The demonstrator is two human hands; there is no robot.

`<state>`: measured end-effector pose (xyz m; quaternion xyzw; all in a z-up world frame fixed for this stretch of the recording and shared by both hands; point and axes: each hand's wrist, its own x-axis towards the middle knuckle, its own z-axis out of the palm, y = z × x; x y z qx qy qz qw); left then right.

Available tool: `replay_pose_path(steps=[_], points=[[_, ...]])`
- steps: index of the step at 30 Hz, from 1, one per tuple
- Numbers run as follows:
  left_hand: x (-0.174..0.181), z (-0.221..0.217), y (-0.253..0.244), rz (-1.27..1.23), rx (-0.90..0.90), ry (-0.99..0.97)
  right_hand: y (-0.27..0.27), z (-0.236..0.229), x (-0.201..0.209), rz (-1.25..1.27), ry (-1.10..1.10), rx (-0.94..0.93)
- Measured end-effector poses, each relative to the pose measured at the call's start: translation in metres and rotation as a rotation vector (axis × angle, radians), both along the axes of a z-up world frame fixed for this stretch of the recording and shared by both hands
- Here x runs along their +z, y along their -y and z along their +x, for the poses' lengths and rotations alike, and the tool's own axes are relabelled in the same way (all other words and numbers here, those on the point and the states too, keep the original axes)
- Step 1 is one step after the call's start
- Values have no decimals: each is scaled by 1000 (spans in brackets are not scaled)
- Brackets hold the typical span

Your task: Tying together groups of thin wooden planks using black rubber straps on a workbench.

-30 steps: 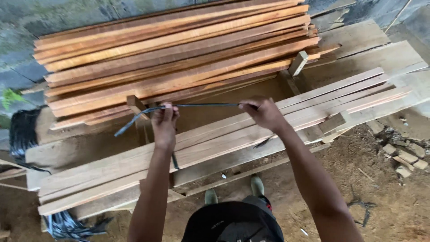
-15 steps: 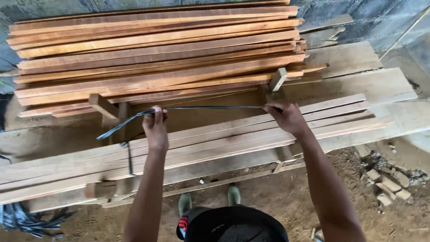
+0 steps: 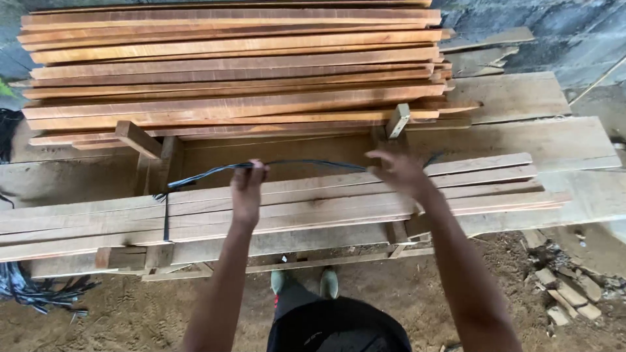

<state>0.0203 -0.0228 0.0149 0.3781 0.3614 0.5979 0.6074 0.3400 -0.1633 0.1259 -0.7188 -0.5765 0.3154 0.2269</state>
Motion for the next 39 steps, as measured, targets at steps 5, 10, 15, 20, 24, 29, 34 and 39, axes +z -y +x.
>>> replay_pose_path(steps=[5, 10, 15, 20, 24, 29, 34, 39], points=[[-33, 48, 6, 48, -162, -46, -23, -34, -36, 346, -106, 148], [1, 73, 37, 52, -256, -174, -44, -69, -61, 400, -187, 70], [12, 70, 42, 1, -285, -225, -38, -76, -74, 470, -205, -9], [7, 69, 33, 27, -252, -113, -25, -52, -87, 504, -139, -74], [11, 72, 30, 6, -251, -91, -25, -39, -100, 515, -92, -128], [-20, 72, 17, -119, -233, 1, -40, 0, -147, 437, -13, -486], [-54, 72, 52, 652, -313, -1311, -67, 5, -158, 224, -78, -556], [-49, 72, 69, 1055, -301, -1716, -74, -1, -186, -48, 306, -290]])
